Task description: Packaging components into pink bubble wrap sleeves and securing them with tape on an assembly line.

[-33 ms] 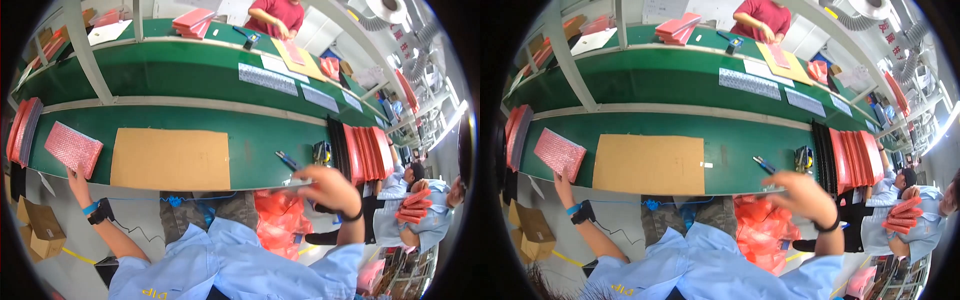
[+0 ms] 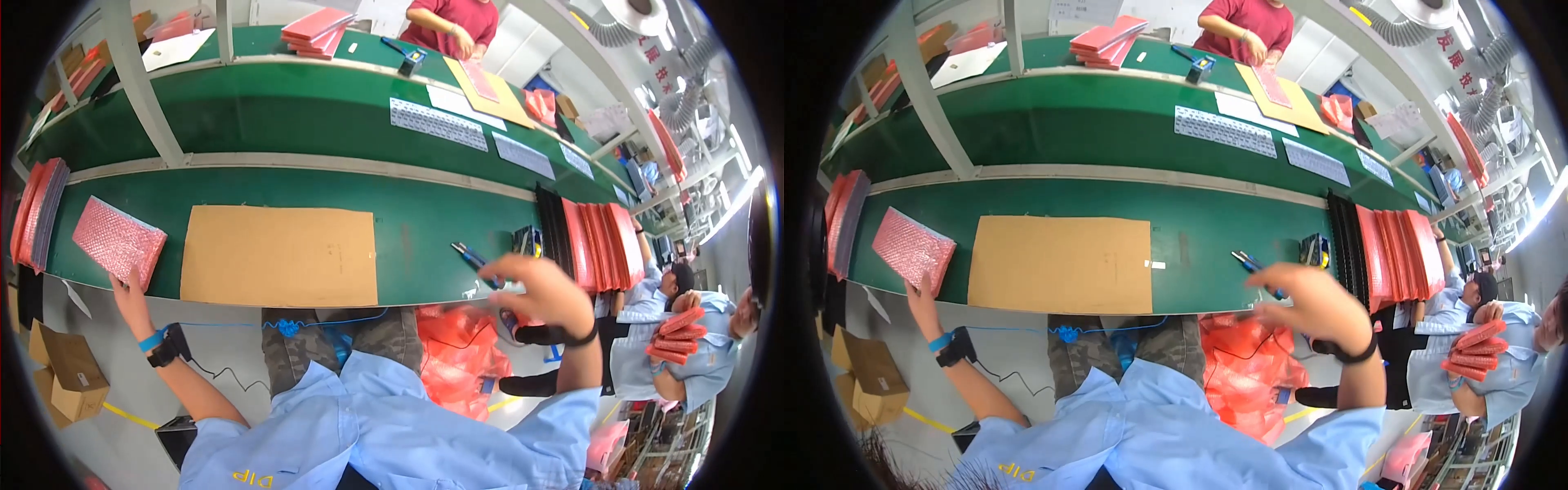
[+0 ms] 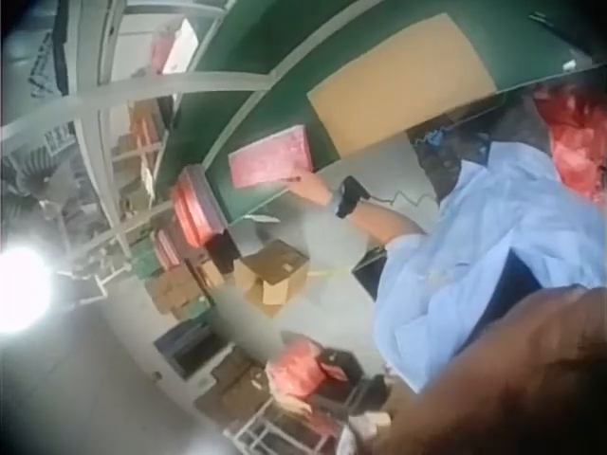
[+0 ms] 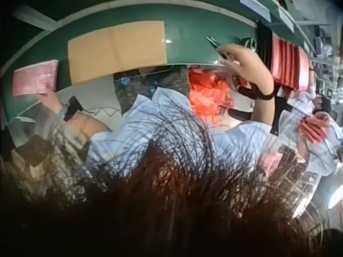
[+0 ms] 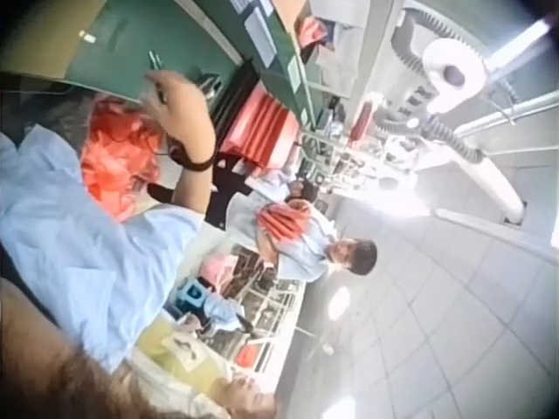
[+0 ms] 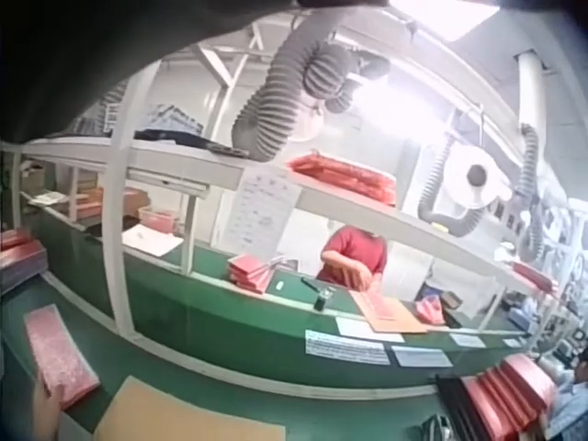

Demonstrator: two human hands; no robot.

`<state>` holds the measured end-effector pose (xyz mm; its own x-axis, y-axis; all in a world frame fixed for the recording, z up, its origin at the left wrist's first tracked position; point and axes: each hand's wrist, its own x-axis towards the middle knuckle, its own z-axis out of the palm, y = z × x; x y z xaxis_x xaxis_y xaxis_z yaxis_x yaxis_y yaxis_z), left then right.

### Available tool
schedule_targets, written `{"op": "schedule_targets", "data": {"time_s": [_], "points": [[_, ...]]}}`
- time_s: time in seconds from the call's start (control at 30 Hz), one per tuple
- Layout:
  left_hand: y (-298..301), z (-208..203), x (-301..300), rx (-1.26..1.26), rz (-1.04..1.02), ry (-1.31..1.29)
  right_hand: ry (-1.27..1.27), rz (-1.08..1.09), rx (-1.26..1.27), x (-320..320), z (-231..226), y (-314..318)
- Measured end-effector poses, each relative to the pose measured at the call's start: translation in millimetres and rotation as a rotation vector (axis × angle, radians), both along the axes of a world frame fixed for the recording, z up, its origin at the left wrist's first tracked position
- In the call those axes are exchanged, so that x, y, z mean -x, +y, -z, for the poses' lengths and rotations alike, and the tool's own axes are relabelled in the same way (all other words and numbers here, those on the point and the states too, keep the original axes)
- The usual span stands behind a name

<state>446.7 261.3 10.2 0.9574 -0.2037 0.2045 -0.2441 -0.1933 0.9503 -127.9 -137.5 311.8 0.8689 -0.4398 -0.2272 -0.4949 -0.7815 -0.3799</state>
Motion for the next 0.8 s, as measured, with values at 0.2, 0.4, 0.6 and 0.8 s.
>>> {"op": "schedule_targets", "data": {"time_s": [0.2,0.4,0.6,0.8], "points": [[-32,-33,110,-0.300,-0.263,-0.360,0.177,0.023,0.020,-63,46,-106],[-25,-53,222,-0.299,0.890,0.266,0.360,-0.154,-0.414,-37,91,10],[-77,-9,297,-0.537,1.499,-0.117,0.324,0.347,-0.561,131,295,104],[-120,6,325,-0.842,1.533,-0.245,0.262,0.579,-0.590,240,500,175]]}}
